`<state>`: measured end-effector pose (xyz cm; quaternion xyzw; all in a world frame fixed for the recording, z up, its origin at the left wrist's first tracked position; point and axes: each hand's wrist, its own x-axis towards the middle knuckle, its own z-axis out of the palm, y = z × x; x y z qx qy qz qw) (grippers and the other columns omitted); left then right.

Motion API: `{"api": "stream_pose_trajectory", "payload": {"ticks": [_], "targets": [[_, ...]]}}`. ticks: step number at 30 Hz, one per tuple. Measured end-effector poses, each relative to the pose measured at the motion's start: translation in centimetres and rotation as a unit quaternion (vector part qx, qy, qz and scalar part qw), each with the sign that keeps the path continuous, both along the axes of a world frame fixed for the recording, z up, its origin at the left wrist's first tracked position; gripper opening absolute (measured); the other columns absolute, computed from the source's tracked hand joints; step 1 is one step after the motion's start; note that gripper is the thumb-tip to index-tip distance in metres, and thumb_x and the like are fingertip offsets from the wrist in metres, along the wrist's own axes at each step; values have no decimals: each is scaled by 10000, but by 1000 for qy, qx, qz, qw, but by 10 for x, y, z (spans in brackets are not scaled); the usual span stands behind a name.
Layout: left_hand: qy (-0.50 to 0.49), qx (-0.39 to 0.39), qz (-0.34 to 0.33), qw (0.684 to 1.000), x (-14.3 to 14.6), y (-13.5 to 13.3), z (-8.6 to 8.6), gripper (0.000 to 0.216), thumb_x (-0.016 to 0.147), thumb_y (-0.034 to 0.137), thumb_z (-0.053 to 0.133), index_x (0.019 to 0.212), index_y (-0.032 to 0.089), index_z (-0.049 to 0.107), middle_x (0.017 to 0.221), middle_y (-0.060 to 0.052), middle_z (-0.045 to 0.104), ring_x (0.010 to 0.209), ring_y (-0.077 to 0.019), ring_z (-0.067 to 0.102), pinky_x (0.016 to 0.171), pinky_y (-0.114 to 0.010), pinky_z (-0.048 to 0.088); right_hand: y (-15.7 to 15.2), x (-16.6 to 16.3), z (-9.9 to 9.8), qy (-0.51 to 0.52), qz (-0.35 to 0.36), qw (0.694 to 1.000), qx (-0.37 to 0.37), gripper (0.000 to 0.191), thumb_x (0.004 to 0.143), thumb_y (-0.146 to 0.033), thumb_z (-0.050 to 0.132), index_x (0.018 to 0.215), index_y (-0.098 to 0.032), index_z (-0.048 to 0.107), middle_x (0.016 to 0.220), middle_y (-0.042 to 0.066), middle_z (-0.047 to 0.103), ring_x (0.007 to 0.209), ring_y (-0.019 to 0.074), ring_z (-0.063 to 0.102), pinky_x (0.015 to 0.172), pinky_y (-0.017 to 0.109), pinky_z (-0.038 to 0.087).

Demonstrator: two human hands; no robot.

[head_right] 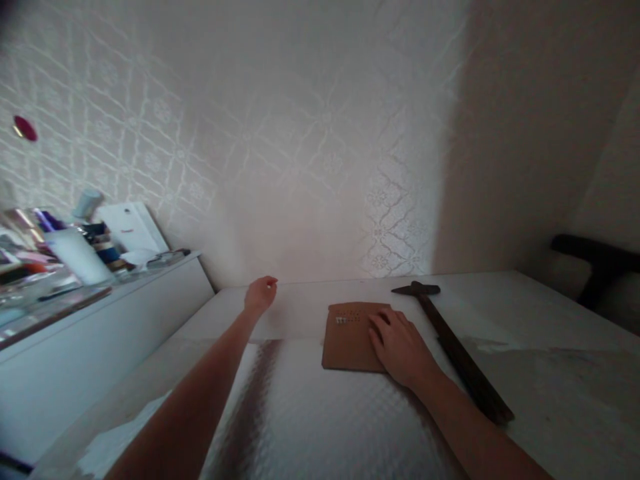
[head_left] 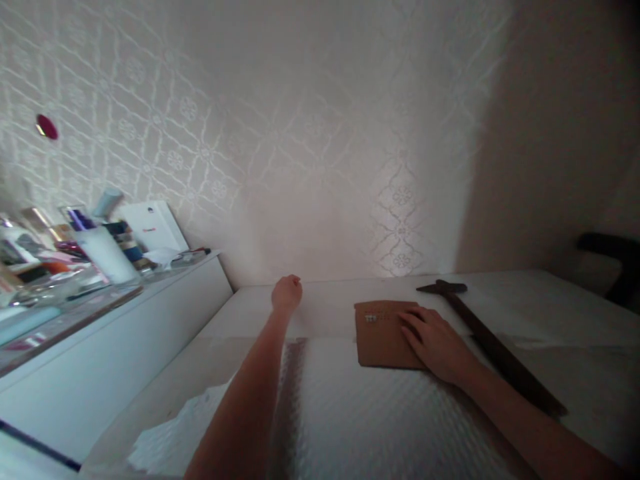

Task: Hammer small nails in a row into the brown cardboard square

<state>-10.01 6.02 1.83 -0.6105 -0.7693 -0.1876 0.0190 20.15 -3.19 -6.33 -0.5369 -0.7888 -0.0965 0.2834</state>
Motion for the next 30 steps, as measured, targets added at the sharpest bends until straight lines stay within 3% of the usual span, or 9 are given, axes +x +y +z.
{"api": "stream_pose_trajectory", "payload": {"ticks": [3, 6, 10, 18, 25, 30], "targets": [[11, -51, -17, 998, -37, 15, 7, 300, 861, 297, 486, 1091, 212, 660, 1097, -59, 677, 1046, -227, 609, 870, -294, 466, 0, 1, 1, 0, -2, 1000, 1, 380, 892, -264, 367, 1109, -114, 640, 1142, 152, 611, 1072, 266, 536, 924, 418, 447], [24, -99, -36, 994, -52, 27, 4, 257, 789, 379, 588, 971, 241, 705, 1009, -33, 708, 986, -216, 637, 809, -257, 486, -2, 0, 4, -1, -4, 1000, -7, 381, 893, -265, 370, 1122, -107, 631, 1144, 148, 608, 1064, 266, 536, 929, 420, 443], [44, -140, -40, 988, -52, 34, -6, 167, 689, 307, 673, 837, 245, 721, 909, -34, 725, 905, -207, 660, 747, -233, 492, -4, -2, 7, -2, -8, 1000, -18, 376, 895, -260, 373, 1127, -110, 628, 1152, 144, 601, 1063, 262, 531, 931, 414, 439], [76, -143, -21, 987, -40, 27, -7, 175, 764, 260, 584, 880, 202, 702, 1015, -102, 699, 978, -242, 636, 768, -285, 486, -6, -5, 10, 7, -11, 999, -36, 377, 895, -249, 376, 1138, -102, 624, 1151, 142, 596, 1059, 263, 519, 933, 412, 427], [75, -81, -27, 993, -13, 19, 7, 216, 829, 348, 559, 932, 208, 688, 1063, -99, 682, 1030, -252, 609, 806, -321, 470, -7, -8, 15, 13, -21, 998, -54, 376, 891, -248, 369, 1127, -114, 630, 1156, 148, 592, 1074, 266, 512, 909, 403, 429], [-120, 40, -127, 984, 54, -13, 10, 155, 798, 307, 615, 801, 186, 711, 861, -63, 721, 832, -180, 658, 734, -252, 468, -5, -8, 19, 13, -20, 997, -77, 376, 890, -259, 377, 1136, -120, 624, 1163, 146, 588, 1087, 254, 503, 917, 387, 413]]}}
